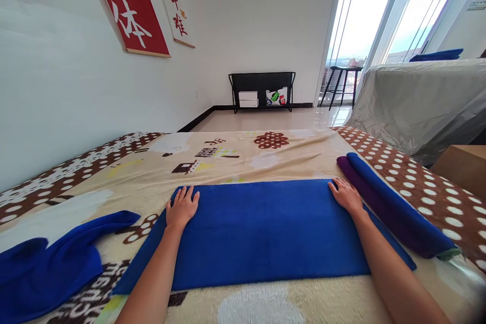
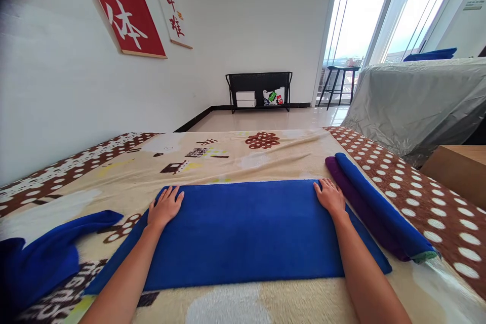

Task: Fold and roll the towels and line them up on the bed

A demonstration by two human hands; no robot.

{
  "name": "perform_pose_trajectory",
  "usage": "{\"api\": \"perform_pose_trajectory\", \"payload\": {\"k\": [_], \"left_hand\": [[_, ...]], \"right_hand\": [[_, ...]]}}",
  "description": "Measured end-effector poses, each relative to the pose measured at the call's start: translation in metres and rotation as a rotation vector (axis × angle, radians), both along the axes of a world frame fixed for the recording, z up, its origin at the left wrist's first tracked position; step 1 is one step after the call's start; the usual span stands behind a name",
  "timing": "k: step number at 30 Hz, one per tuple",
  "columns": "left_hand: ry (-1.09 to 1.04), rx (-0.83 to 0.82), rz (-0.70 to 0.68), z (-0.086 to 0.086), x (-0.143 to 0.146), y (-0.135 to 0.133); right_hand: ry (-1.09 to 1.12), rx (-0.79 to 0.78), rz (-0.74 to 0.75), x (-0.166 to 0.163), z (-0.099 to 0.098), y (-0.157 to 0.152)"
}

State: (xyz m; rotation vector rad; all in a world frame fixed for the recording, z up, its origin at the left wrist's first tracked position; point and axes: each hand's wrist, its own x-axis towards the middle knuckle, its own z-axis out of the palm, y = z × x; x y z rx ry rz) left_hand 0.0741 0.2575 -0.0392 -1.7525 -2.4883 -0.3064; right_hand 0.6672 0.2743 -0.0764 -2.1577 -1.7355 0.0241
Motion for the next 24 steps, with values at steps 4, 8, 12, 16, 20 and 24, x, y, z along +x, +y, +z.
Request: {"api": "perform_pose_trajectory", "payload": {"k": [4,8,12,16,20,24], "left_hand": [[0.051,0.114,-0.063,0.014,0.030,-0.015],[0.093,0.142,-0.389,0.020,0.109,-0.050],[0.059,0.065,-0.928,0.008,0.190,-0.096],[0.013,-0.017,-1.017,0.000,0.207,-0.121],[0.006,-0.034,-0.959,0.002,0.181,-0.125],[0.025,-0.015,-0.875,-0.001,0.148,-0.129]], "right_hand": [[-0.014,0.091,0.000,-0.018,0.019,-0.012],[-0.034,0.172,0.272,-0.090,0.032,-0.048],[-0.030,0.133,0.644,-0.175,0.022,-0.099],[-0.006,0.092,0.753,-0.197,0.014,-0.127],[0.006,0.044,0.740,-0.162,0.017,-0.127],[0.001,0.028,0.640,-0.109,0.012,-0.125]]}}
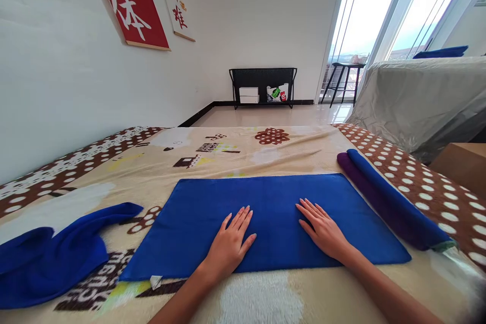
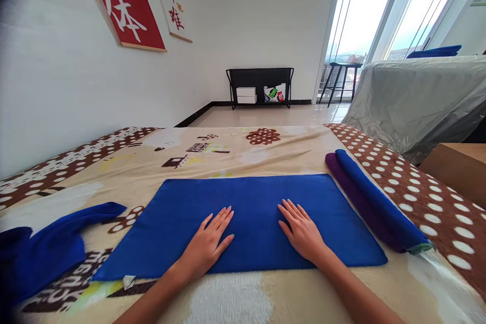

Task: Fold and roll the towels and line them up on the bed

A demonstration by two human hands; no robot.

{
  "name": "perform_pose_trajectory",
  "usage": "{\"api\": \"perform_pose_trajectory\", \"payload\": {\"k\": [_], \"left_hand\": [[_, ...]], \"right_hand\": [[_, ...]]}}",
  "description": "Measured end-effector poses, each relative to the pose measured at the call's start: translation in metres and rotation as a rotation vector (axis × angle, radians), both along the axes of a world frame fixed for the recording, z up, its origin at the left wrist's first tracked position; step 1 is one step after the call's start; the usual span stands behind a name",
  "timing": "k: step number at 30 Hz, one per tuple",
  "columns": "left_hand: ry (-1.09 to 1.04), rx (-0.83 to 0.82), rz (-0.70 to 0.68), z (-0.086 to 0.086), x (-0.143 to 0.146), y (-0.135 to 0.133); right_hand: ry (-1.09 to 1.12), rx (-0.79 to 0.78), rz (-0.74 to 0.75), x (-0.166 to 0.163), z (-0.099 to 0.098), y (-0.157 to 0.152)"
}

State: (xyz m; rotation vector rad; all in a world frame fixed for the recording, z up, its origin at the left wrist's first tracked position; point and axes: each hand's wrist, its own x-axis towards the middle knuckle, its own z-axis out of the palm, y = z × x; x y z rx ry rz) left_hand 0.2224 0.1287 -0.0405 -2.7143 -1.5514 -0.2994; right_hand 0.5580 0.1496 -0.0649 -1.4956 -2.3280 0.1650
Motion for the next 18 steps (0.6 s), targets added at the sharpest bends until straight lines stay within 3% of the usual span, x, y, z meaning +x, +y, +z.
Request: {"api": "perform_pose_trajectory", "payload": {"k": [3,7,12,18], "left_hand": [[0.018,0.005,0.105,-0.005,-0.034,-0.007],[0.070,-0.030,0.348,-0.011,-0.099,-0.024],[0.092,-0.005,0.595,-0.020,-0.179,-0.055],[0.106,0.038,0.678,-0.029,-0.212,-0.083]], "right_hand": [[0.002,0.018,-0.102,0.045,-0.011,-0.004],[0.002,0.018,-0.216,0.103,-0.027,-0.017],[0.015,0.015,-0.261,0.148,-0.040,-0.040],[0.024,0.026,-0.325,0.170,-0.048,-0.062]]}}
